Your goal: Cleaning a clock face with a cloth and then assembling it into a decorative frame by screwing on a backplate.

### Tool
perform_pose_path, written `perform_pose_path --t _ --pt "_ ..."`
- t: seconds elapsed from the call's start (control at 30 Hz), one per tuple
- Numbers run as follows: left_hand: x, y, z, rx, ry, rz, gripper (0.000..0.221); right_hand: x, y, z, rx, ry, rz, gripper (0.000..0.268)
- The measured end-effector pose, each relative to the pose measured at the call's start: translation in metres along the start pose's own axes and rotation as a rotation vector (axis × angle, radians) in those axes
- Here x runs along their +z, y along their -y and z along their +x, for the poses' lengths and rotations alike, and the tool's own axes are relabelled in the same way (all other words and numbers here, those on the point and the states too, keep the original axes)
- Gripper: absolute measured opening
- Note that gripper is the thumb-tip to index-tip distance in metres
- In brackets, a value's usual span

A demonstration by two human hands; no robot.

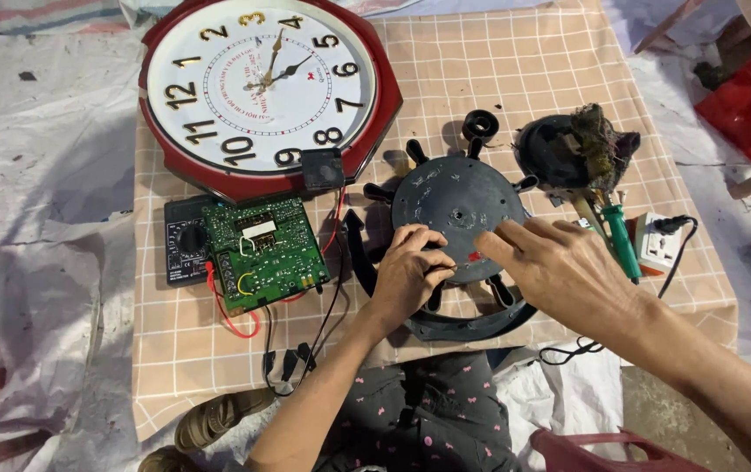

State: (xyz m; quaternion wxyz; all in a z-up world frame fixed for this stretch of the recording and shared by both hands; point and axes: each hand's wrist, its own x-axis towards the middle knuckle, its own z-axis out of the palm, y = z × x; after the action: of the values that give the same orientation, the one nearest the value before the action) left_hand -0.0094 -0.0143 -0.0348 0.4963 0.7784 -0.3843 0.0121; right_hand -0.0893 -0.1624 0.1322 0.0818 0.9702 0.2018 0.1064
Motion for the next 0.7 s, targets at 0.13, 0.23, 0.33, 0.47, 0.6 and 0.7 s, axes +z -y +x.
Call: perform_pose_path --t 0.13,0.23,0.33,0.47,0.6,0.7 --pt "-0.001 0.001 0.0 0.03 0.014 0.038 0.007 -0.002 0.002 0.002 -0.047 -0.077 -0.011 0.026" --pt "-0.002 -0.001 -0.001 0.015 0.016 0.02 0.006 -0.005 0.008 0.003 -0.057 -0.033 0.013 0.025" --pt "-0.004 -0.002 -0.002 0.025 0.017 0.022 0.007 -0.005 0.011 0.001 -0.084 -0.041 -0.001 0.024" --pt "-0.002 0.001 -0.002 0.056 0.001 0.02 0.008 -0.002 0.014 -0.001 -0.108 -0.127 -0.048 0.018" --pt "-0.009 -0.006 -0.003 0.047 0.01 -0.007 0.011 -0.011 0.021 0.0 -0.129 -0.183 -0.042 0.019" --pt "-0.011 -0.007 -0.002 0.047 0.011 -0.009 0.011 -0.008 0.02 -0.004 -0.133 -0.247 -0.094 0.017"
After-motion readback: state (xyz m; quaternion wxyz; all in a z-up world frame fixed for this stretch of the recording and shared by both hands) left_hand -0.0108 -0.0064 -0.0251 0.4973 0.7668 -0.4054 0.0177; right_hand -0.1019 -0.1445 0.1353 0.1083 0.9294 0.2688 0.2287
